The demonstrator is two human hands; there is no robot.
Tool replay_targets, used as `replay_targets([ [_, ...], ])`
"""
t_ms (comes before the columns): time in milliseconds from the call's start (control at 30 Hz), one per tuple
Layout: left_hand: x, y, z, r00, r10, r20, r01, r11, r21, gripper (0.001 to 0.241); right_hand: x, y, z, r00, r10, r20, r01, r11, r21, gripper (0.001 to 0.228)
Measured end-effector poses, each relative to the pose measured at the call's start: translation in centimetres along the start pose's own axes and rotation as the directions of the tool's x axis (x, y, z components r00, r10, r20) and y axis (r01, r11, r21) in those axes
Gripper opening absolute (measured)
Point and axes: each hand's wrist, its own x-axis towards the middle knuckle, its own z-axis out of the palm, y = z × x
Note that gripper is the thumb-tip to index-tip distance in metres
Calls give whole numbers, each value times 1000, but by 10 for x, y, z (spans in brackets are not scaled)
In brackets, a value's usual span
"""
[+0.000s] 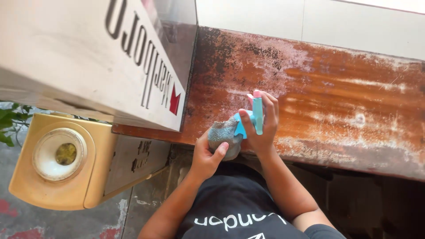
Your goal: Cleaning a wooden counter and a glass display case using a spray bottle and a cloth.
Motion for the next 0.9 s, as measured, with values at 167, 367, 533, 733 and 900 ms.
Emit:
replay_targets([
  [167, 3, 5, -4, 996, -80, -40, 79, 996, -37, 16, -17, 28, -14, 993, -120, 16, 117, 983, 139, 102],
  [367, -2, -39, -59, 985, -154, 72, 163, 975, -151, 15, -82, 3, -31, 859, -404, -316, 411, 910, -45, 68],
  [533, -9, 14, -99, 930, -125, 347, 167, 981, -95, 12, -55, -90, 8, 976, -51, 212, 15, 986, 168, 47],
  [733, -35, 49, -154, 886, 68, 458, -98, 994, 42, 21, -83, -116, 38, 690, 249, 680, -506, 837, 207, 46],
  [900, -65, 35, -199, 942, 39, 332, -144, 944, 297, 16, -133, -123, 59, 588, 441, 678, -623, 782, 31, 31],
])
